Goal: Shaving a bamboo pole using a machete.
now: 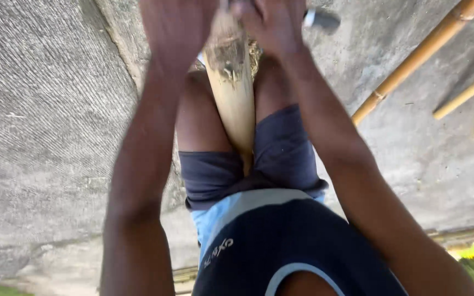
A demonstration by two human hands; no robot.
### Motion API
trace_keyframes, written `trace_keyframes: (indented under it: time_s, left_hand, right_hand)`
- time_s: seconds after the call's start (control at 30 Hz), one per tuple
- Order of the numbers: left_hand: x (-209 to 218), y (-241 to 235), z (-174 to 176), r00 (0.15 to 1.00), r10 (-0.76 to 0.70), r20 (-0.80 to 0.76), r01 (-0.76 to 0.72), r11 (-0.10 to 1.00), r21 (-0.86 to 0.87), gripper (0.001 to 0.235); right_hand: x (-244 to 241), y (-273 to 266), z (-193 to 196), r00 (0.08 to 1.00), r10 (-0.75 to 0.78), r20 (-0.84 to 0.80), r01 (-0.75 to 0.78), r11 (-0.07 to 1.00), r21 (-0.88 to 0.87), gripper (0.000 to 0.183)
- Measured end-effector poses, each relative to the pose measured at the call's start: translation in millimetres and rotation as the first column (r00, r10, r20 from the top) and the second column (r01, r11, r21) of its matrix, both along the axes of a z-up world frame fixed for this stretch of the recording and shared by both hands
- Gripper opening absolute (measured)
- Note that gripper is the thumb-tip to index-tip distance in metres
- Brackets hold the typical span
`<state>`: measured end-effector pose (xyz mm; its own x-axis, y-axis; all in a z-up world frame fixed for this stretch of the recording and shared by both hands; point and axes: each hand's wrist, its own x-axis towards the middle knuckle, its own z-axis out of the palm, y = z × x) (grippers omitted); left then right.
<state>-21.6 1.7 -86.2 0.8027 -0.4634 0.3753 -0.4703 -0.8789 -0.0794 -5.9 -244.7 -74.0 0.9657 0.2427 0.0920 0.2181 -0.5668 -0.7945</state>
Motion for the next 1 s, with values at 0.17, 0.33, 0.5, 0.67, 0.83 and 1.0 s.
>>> trace_keyframes:
  time_s: [0.17,0.33,0.5,0.67,0.83,1.0]
  left_hand:
    - [-4.1,-27.4,57.4,0.879,0.026,-0.476,-0.111,0.982,-0.152,0.035]
    - [17.4,-28.6,63.6,0.989,0.051,-0.137,-0.045,0.998,0.048,0.032]
    - [25.0,-37.5,71.9,0.909,0.045,-0.415,-0.074,0.996,-0.052,0.040]
    - [26.0,-46.2,81.4,0.944,0.130,-0.304,-0.090,0.986,0.142,0.013]
    - [34.7,-53.2,101.6,0.722,0.144,-0.677,-0.098,0.990,0.106,0.034]
    - [41.6,-46.6,76.4,0.954,0.069,-0.292,-0.079,0.997,-0.024,0.015]
  right_hand:
    - [-9.4,-11.1,8.2,0.998,0.037,0.053,-0.029,0.987,-0.156,0.040]
    - [-17.2,-7.0,4.3,0.999,-0.002,-0.054,-0.005,0.994,-0.112,0.046]
    - [-9.5,-11.5,-38.5,0.995,-0.004,-0.097,-0.013,0.985,-0.174,0.049]
    - [-29.9,-15.6,-12.6,0.999,0.037,-0.001,-0.037,0.998,0.048,0.045]
    - [-21.8,-15.1,-44.4,0.989,0.010,-0.147,-0.012,1.000,-0.011,0.048]
    - [1.3,-11.9,-40.3,1.000,0.007,0.011,-0.006,0.998,-0.067,0.051]
